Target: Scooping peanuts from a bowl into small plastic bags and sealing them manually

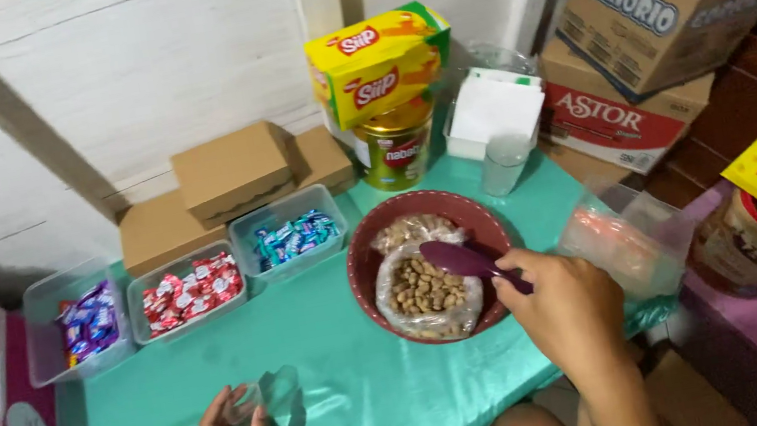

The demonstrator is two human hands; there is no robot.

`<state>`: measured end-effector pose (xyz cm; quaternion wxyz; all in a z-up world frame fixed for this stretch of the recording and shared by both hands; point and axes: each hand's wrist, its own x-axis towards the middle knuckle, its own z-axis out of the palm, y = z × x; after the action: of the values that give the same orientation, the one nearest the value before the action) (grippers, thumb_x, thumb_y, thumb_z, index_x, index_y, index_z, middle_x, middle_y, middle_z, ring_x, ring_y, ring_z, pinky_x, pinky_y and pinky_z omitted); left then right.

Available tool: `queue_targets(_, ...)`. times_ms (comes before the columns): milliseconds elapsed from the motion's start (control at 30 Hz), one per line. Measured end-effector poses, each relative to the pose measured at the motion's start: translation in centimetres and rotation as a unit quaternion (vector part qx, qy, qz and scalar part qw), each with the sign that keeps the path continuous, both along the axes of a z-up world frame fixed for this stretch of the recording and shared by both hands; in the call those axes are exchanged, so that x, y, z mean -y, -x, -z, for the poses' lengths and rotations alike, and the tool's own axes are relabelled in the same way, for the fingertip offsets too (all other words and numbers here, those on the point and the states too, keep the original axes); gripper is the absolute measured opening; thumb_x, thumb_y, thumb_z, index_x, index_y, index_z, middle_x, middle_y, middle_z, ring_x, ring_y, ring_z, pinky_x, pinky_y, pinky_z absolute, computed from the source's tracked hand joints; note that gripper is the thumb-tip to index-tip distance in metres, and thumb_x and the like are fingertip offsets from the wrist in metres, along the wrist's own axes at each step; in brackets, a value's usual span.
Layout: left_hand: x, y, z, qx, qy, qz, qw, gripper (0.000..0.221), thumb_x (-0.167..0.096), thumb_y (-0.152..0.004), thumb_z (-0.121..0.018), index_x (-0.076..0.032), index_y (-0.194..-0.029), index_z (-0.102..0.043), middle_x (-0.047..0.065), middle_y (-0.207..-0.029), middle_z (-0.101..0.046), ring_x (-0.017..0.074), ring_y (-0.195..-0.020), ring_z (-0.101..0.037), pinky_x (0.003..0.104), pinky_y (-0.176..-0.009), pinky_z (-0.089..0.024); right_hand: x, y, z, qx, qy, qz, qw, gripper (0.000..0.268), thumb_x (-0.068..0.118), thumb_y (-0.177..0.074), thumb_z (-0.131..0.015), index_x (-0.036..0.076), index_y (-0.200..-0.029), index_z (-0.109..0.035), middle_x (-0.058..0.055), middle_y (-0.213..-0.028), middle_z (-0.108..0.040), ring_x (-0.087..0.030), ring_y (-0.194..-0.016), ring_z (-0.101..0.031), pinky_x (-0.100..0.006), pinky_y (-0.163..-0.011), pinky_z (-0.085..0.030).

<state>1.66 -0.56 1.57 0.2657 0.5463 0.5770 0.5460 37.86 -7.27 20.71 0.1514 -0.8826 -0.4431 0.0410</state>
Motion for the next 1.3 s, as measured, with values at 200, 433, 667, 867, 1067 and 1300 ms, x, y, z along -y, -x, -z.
queue_targets(200,0.1,-0.5,0.4,0.005,0.001,0.005,1.000,0.051,-0.003,-0.085,-0.075,-0.002,-0.135,-0.064,0.015,-0.117,-0.075,0.0181,-0.108,-0.070,0.028,-0.098,-0.053,-2.2,0.0,2.5,0.014,0.038,-0.035,0.999,0.021,0.041,-0.088,-0.068,0.040,-0.107,-0.074,-0.005,-0.093,-0.078,-0.042,-0.085,-0.071,-0.056,-0.064,-0.053)
queue_targets(433,0.4,-1.1,-0.5,0.047,0.036,-0.001,0.998,0.050,-0.003,-0.086,-0.074,0.002,-0.135,-0.062,0.019,-0.118,-0.074,0.0214,-0.100,-0.071,0.030,-0.093,-0.055,-1.8,-1.1,0.2,-0.095,0.061,-0.044,0.993,0.022,0.043,-0.085,-0.072,0.035,-0.105,-0.079,0.001,-0.094,-0.080,-0.031,-0.088,-0.071,-0.048,-0.068,-0.051)
queue_targets(667,0.2,-0.7,0.3,-0.008,0.001,0.021,1.000,0.050,-0.008,-0.086,-0.075,-0.003,-0.135,-0.063,0.016,-0.118,-0.075,0.0182,-0.109,-0.071,0.028,-0.100,-0.053,-2.2,-2.0,1.8,-0.160,0.034,-0.028,0.986,0.020,0.044,-0.080,-0.073,0.034,-0.096,-0.081,0.003,-0.088,-0.079,-0.019,-0.083,-0.073,-0.038,-0.070,-0.050)
queue_targets(867,0.4,-0.7,-0.3,0.012,0.004,0.025,1.000,0.050,-0.004,-0.086,-0.074,-0.001,-0.134,-0.063,0.017,-0.118,-0.075,0.0193,-0.107,-0.071,0.029,-0.098,-0.055,-2.2,-1.3,0.6,-0.179,0.048,-0.010,0.983,0.016,0.043,-0.082,-0.073,0.033,-0.090,-0.081,0.003,-0.074,-0.069,-0.017,-0.074,-0.065,-0.035,-0.066,-0.045)
queue_targets(1067,0.2,-0.6,-0.3,0.020,0.022,0.024,0.999,0.050,-0.003,-0.084,-0.075,-0.001,-0.133,-0.063,0.017,-0.119,-0.075,0.0205,-0.110,-0.071,0.030,-0.099,-0.055,-2.4,-1.4,1.2,-0.193,0.024,-0.002,0.981,0.027,0.044,-0.080,-0.072,0.030,-0.100,-0.083,0.001,-0.094,-0.082,-0.016,-0.093,-0.076,-0.034,-0.073,-0.051)
queue_targets(1300,0.2,-0.5,-0.5,0.008,0.011,0.025,1.000,0.050,-0.002,-0.083,-0.076,-0.001,-0.132,-0.065,0.016,-0.118,-0.075,0.0197,-0.109,-0.071,0.029,-0.101,-0.054,-2.5,-0.8,0.5,-0.212,0.059,0.004,0.975,0.022,0.047,-0.083,-0.071,0.033,-0.096,-0.083,0.003,-0.092,-0.078,-0.016,-0.084,-0.072,-0.033,-0.071,-0.048)
